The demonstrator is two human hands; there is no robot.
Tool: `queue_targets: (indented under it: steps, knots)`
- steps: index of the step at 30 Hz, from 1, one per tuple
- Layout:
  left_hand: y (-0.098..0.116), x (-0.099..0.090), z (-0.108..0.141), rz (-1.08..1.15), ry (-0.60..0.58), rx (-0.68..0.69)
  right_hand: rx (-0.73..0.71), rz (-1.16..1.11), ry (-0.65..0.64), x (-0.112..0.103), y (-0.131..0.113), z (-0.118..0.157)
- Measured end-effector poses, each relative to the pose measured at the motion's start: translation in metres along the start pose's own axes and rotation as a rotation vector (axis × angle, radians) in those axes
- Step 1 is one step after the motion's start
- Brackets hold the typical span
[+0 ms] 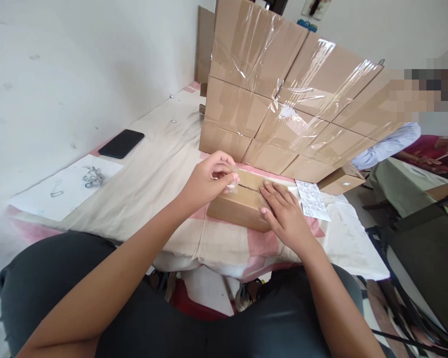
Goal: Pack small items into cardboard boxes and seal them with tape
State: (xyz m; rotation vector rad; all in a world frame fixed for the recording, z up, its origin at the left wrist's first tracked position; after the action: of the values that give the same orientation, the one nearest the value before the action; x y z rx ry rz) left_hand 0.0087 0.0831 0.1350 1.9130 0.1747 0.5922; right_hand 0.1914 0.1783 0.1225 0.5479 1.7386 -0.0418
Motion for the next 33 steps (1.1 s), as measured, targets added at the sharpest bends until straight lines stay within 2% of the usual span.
queue_targets:
  steps: [8, 11, 13, 14, 16, 18, 20, 22, 24, 26, 30, 31, 33]
  knots:
    - [-0.002, -0.003, -0.002, -0.024, 0.001, -0.018, -0.004, -0.052, -0.016, -0.005, 0.004, -0.003]
    - [0.001, -0.001, -0.004, -0.015, -0.011, 0.0, 0.008, -0.182, 0.051, -0.03, 0.006, -0.011]
    - [0.005, 0.0, -0.004, -0.016, -0.011, 0.019, 0.076, -0.373, 0.119, -0.05, 0.009, -0.021]
    - [0.007, 0.001, -0.005, -0.018, -0.011, 0.023, 0.13, -0.509, 0.113, -0.055, 0.01, -0.027]
    - [0.009, 0.003, -0.004, -0.023, -0.015, 0.024, 0.241, -0.83, -0.029, -0.049, 0.007, -0.042]
    - [0.012, 0.004, -0.002, -0.022, -0.024, 0.03, 0.313, -1.122, -0.279, -0.032, -0.009, -0.054]
    - [0.015, 0.005, 0.0, -0.015, -0.04, 0.045, 0.346, -1.303, -0.487, -0.018, -0.029, -0.061]
    - [0.017, 0.006, 0.001, -0.004, -0.064, 0.058, 0.371, -1.391, -0.525, -0.01, -0.038, -0.07]
    - [0.018, 0.007, 0.001, -0.003, -0.081, 0.066, 0.345, -1.418, -0.445, -0.008, -0.041, -0.079]
    - [0.022, 0.003, 0.0, -0.029, -0.066, 0.08, 0.278, -1.359, -0.306, -0.01, -0.037, -0.085]
    - [0.051, -0.016, 0.003, -0.025, 0.034, 0.186, 0.29, -0.901, 0.112, -0.03, 0.002, -0.082]
    - [0.06, -0.021, 0.004, -0.01, 0.05, 0.219, 0.288, -0.816, 0.166, -0.034, 0.009, -0.079]
    - [0.076, -0.03, 0.007, -0.009, 0.049, 0.258, 0.235, -0.765, 0.169, -0.038, 0.015, -0.078]
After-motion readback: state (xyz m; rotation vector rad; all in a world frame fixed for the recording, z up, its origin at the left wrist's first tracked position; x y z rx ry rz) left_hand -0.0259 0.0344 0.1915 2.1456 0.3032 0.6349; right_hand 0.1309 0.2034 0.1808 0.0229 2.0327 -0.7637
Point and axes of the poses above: each hand's wrist, its own z-axis away from the middle knuckle, its own x-axis out of the palm, y = z × x, the point moved 9 cm from there along -z, towards the middle knuckle, and after that the axes turned 13 degrees about z, right-handed, at the moved point
